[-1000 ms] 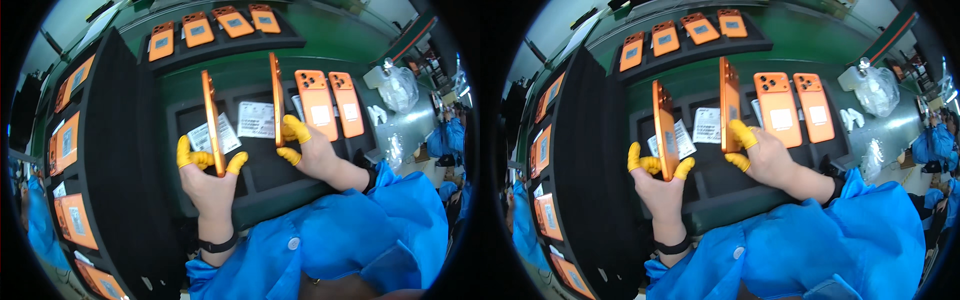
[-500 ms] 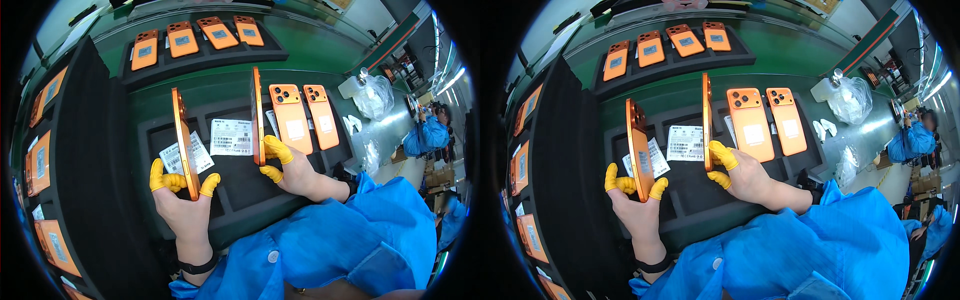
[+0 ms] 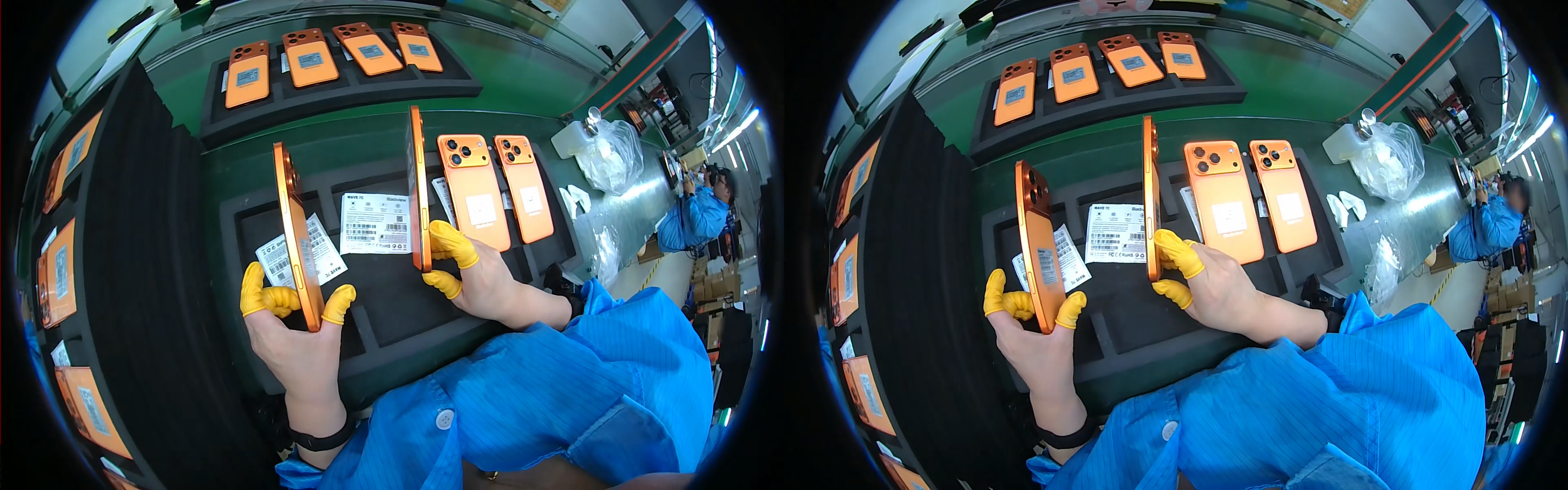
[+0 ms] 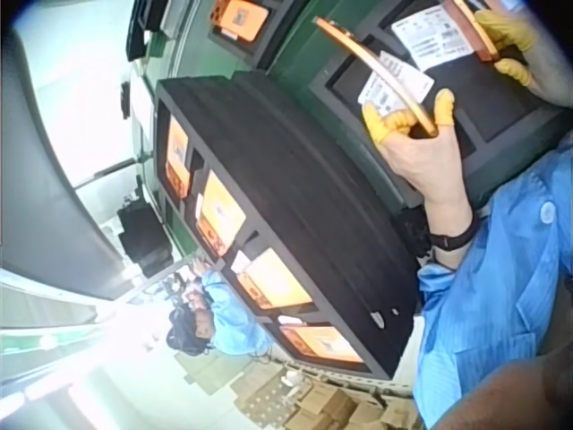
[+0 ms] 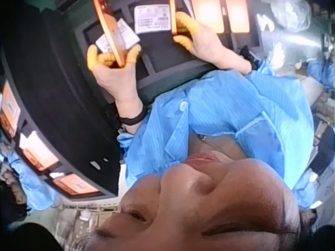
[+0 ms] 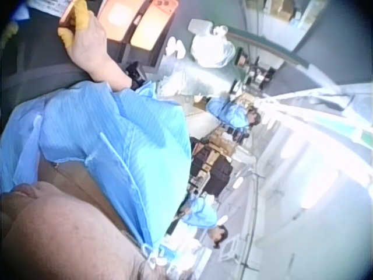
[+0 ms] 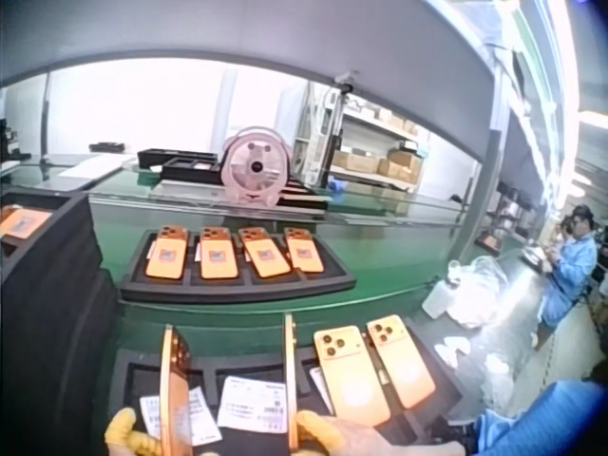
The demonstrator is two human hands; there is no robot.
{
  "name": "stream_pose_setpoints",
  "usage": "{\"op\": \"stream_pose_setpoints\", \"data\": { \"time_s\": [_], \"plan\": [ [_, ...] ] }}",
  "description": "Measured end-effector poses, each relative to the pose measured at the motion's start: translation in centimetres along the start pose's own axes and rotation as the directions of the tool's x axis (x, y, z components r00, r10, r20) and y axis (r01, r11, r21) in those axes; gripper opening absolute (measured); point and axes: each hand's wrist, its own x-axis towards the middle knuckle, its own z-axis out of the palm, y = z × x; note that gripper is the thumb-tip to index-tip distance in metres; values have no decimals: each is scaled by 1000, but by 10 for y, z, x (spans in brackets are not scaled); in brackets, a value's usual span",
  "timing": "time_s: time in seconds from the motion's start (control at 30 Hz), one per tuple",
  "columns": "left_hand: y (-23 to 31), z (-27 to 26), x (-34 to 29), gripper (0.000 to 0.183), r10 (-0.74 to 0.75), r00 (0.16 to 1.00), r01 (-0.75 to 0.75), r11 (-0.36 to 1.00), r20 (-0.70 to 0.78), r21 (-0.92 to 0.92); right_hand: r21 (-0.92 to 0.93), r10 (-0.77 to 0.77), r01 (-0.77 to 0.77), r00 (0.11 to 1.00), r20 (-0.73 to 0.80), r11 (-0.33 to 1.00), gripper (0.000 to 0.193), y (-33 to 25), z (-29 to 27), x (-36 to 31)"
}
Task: The recorder uses a cleaning cloth and liquid to wipe down the back surfaces and camera lenses of multiple orange smartphones on an assembly line.
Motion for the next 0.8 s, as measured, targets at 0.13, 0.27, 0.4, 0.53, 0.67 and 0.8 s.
{"op": "stream_pose_setpoints", "data": {
  "time_s": [0.13, 0.27, 0.4, 0.53, 0.67, 0.8],
  "plan": [
    [-2, 0, 0, 77, -3, 1000, 3, 1000, 3, -13, -4, 29, -29, 999, 21, 1000, 59, -1, -1, 0],
    [-3, 0, 0, 77, -6, 1000, 6, 1000, -1, -9, -10, 33, -33, 999, 26, 999, 59, 0, 0, 0],
    [-3, 1, 1, 77, -17, 1000, 17, 1000, -12, -25, -51, -2, 2, 1000, 8, 999, 59, 1, 1, 2],
    [-3, -2, 3, 69, -55, 998, 55, 997, -4, -46, -29, -6, 6, 1000, -16, 1000, 55, -1, 3, 5],
    [-6, 0, 5, 49, -102, 986, 105, 994, -129, 15, -191, -36, 46, 998, 55, 980, 44, -9, 6, 15],
    [-5, 1, 7, 34, 60, 996, -14, 850, -71, 527, -253, -65, 86, 994, 88, 964, 30, -3, 18, 16]
  ]
}}
